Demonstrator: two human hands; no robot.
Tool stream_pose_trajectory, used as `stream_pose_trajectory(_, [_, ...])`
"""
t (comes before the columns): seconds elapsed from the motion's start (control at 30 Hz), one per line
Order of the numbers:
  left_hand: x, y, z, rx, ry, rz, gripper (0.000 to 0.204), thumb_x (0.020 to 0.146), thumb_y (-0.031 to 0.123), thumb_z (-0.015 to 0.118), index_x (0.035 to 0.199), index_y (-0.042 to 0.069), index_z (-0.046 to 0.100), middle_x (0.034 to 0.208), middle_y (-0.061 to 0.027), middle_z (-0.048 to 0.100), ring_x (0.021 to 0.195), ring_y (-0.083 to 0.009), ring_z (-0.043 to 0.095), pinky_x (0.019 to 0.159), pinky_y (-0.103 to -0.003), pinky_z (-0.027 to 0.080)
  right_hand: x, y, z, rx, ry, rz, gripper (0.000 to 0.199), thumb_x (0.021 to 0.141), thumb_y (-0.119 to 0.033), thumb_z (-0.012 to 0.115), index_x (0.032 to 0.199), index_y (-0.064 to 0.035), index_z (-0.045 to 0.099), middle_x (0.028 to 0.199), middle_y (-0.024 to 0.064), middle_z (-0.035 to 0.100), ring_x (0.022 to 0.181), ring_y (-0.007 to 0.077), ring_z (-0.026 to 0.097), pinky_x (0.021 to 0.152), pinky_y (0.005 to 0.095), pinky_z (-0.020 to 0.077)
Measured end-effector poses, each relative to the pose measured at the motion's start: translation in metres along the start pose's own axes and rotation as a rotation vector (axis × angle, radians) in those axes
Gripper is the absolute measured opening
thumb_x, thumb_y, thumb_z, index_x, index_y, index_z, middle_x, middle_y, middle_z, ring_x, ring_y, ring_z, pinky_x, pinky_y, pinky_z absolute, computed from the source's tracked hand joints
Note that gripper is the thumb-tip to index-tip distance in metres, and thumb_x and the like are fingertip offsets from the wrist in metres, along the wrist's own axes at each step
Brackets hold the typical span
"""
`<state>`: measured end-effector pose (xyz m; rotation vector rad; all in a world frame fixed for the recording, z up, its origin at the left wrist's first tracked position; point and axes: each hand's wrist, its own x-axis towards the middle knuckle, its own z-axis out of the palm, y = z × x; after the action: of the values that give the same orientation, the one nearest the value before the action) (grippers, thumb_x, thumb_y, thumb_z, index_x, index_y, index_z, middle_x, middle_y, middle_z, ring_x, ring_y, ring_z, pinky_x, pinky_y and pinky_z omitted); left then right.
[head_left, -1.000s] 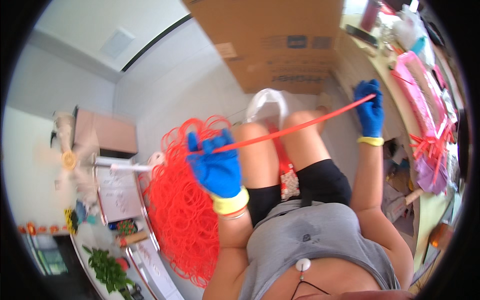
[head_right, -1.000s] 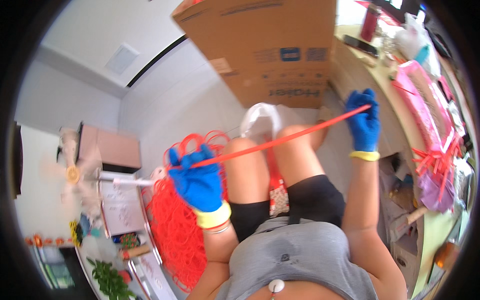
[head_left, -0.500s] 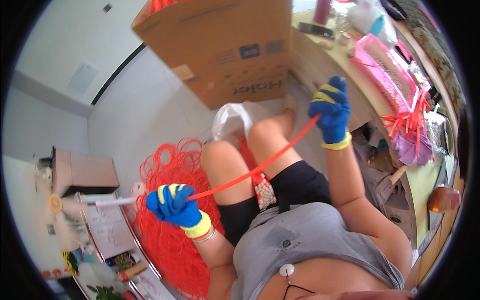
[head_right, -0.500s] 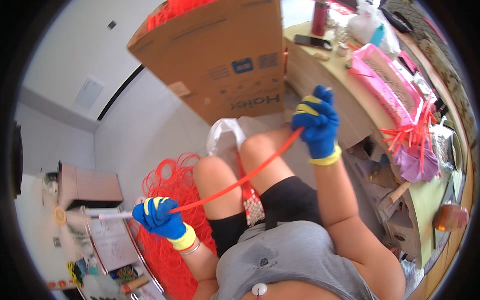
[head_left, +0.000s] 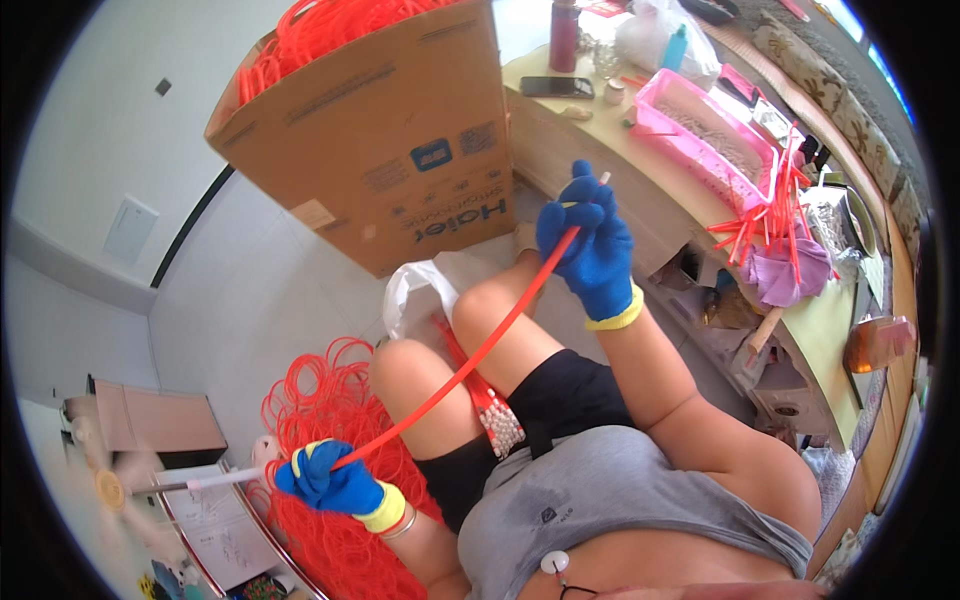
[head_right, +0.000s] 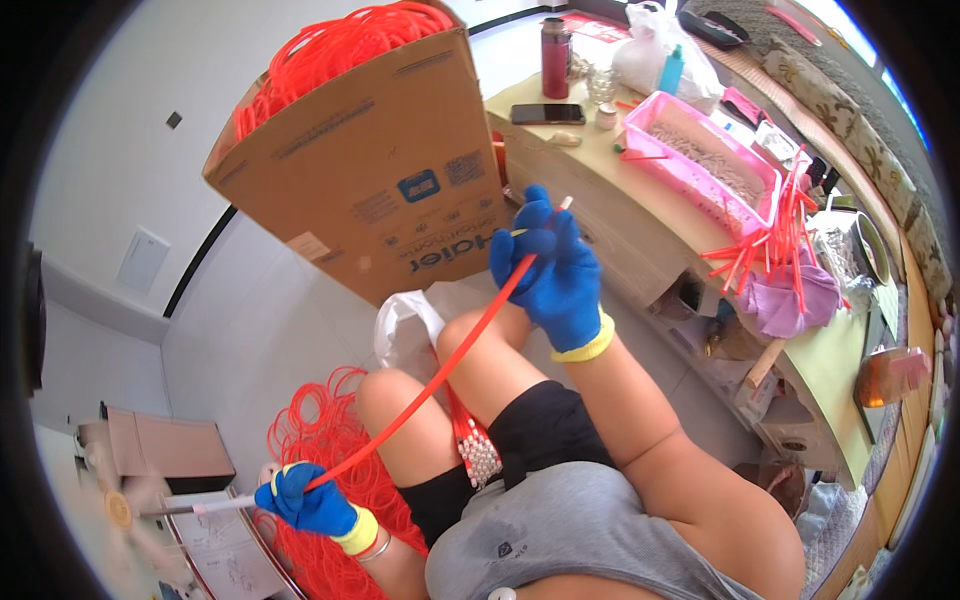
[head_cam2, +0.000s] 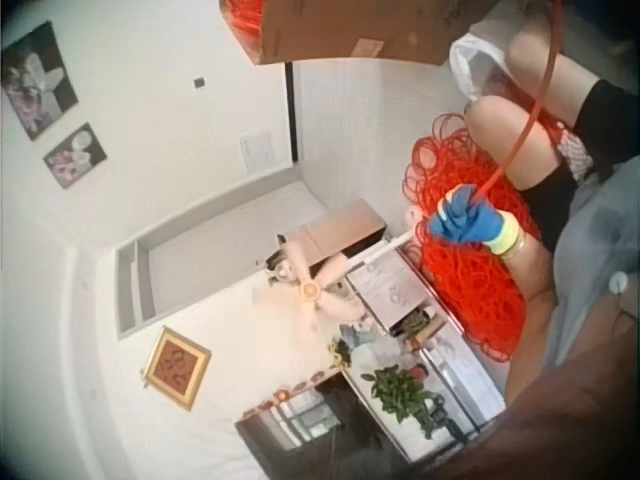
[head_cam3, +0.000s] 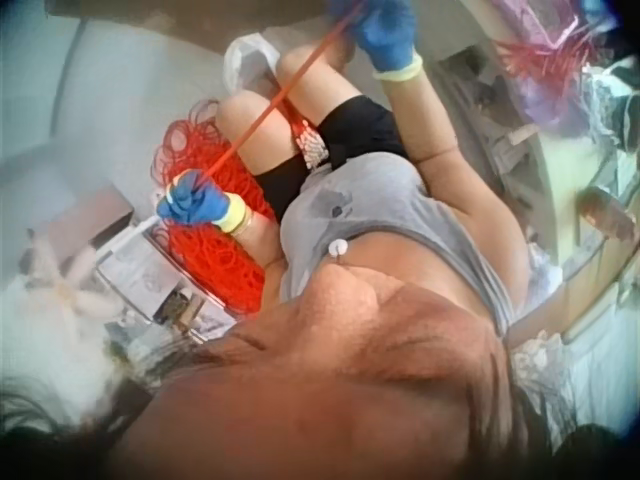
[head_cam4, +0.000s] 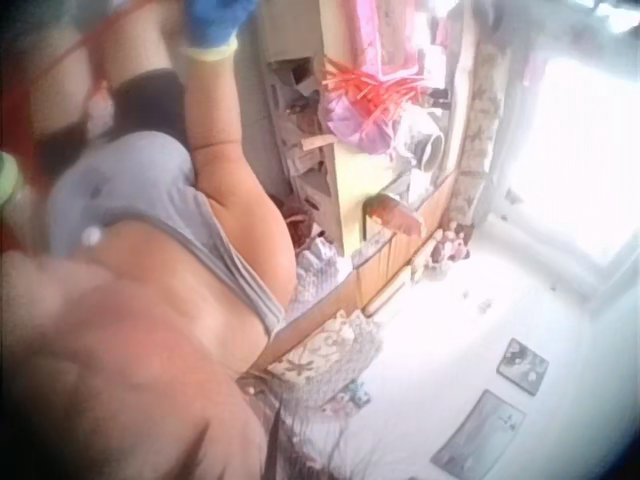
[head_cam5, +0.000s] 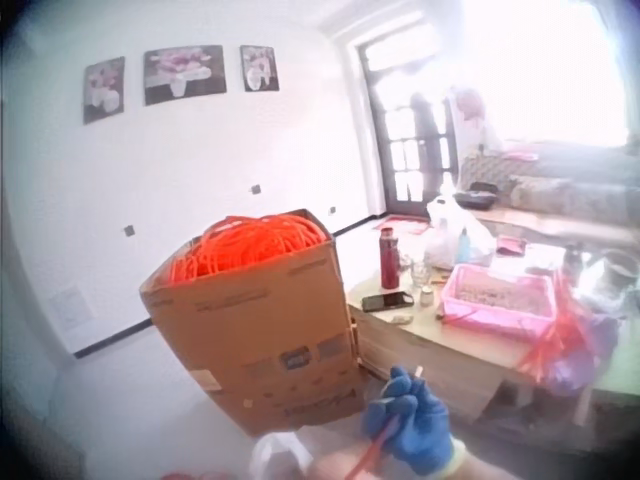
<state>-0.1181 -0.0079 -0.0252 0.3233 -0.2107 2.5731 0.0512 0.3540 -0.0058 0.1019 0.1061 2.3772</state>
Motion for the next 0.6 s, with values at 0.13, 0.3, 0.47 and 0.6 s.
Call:
stream_pose_trajectory(0.13, [-0.005,0.004,-0.010,0.153,-0.105,0.002,0.039,0.099,0.024,0.060,0.063,0.020,0.045,0.058,0.0033,0.043,0.048,-0.0087,0.040,0.051,-0.024,0.037,0.000,-0.025,-0.022,0.006,-0.365,0.294,0.027,0.108,-0.034,0.054,0.117,-0.0136,0.069,0.071,-0.0067,0.052,0.058,0.0079,0.049,0.060,0.0248,0.0441])
stream_pose_trajectory(0.3, [-0.007,0.004,0.025,0.487,-0.687,-0.261,0.050,0.103,0.036,0.059,0.060,0.012,0.065,0.062,-0.0019,0.055,0.051,-0.0130,0.053,0.046,-0.026,0.042,-0.048,-0.025,0.022,-0.581,-0.564,0.258,0.040,0.105,-0.044,0.054,0.089,-0.0102,0.066,0.058,-0.0023,0.052,0.047,0.0143,0.047,0.051,0.0291,0.0444])
stream_pose_trajectory(0.47, [-0.061,-0.014,0.053,1.282,-0.507,-0.270,0.030,0.082,0.033,0.074,0.072,0.005,0.077,0.073,-0.0067,0.064,0.063,-0.0240,0.063,0.059,-0.038,0.051,-0.073,-0.013,0.055,-1.365,-1.112,0.463,0.035,0.095,-0.032,0.070,0.097,0.0013,0.079,0.085,0.0180,0.074,0.076,0.0372,0.071,0.074,0.0464,0.0568])
stream_pose_trajectory(0.6, [-0.058,-0.040,0.084,1.999,-0.561,-0.413,0.025,0.065,0.015,0.084,0.088,0.009,0.078,0.079,-0.0081,0.068,0.076,-0.0316,0.067,0.069,-0.042,0.052,-0.095,0.026,0.045,-1.750,-1.375,0.339,0.033,0.089,-0.028,0.074,0.112,-0.0044,0.074,0.091,0.0141,0.072,0.076,0.0348,0.069,0.072,0.0433,0.0559])
